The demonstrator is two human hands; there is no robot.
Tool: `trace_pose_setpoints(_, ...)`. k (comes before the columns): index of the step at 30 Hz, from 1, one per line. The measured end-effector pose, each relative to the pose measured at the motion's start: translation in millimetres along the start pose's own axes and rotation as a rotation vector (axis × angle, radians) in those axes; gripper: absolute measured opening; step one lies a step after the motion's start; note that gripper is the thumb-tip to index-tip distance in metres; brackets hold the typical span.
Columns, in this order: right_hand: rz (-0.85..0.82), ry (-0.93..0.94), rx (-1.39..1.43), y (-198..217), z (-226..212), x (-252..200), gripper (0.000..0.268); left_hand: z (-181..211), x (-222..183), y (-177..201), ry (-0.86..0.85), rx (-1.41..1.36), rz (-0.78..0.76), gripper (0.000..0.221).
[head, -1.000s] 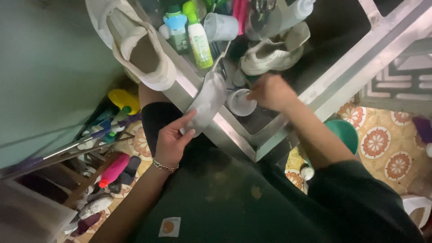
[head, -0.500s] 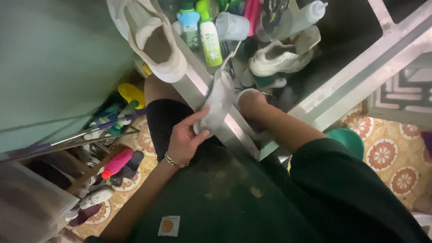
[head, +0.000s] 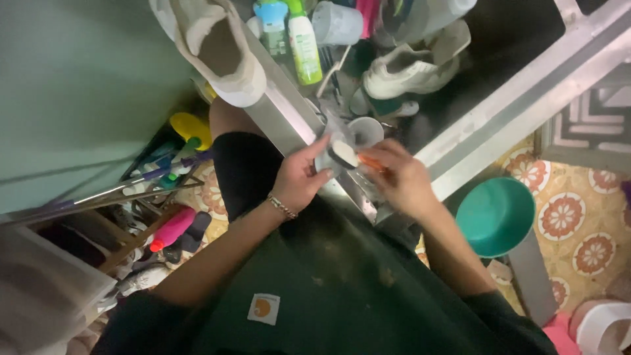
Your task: Cleaning white sneakers and their insoles using brushes and cleaning solution in a sink.
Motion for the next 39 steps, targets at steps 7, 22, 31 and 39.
trace_pose_setpoints(7, 0.167, -0.083, -0.176, -4, -10, -11, 0.01, -31, 10, -1, -0.003, -0.052, -0.081, 0.081)
trace_pose_setpoints(22, 0.184, 0.036, -0.236, -18, 10, -17, 0.039, -35, 11, -4, 0.014, -0.128, -0.186, 0.086)
trace_pose_setpoints(31, 0.155, -0.007, -0.244, -10, -4, -12, 0.019, -42, 6, -2, 0.0, -0.14, -0.137, 0.086)
trace_pose_setpoints(39, 0.069, 0.207, -0.098, -13, -6, -6, 0.013, -44, 6, -5, 0.025, -0.092, -0.102, 0.094)
Point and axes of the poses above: each hand's wrist, its own x-axis towards the middle knuckle, its own y-axis out of the back of the hand, z = x × y, the point moved 7 cm from there along x, towards the middle knuckle, and after that the axes turned 1 degree about y, right-handed, at the moved point
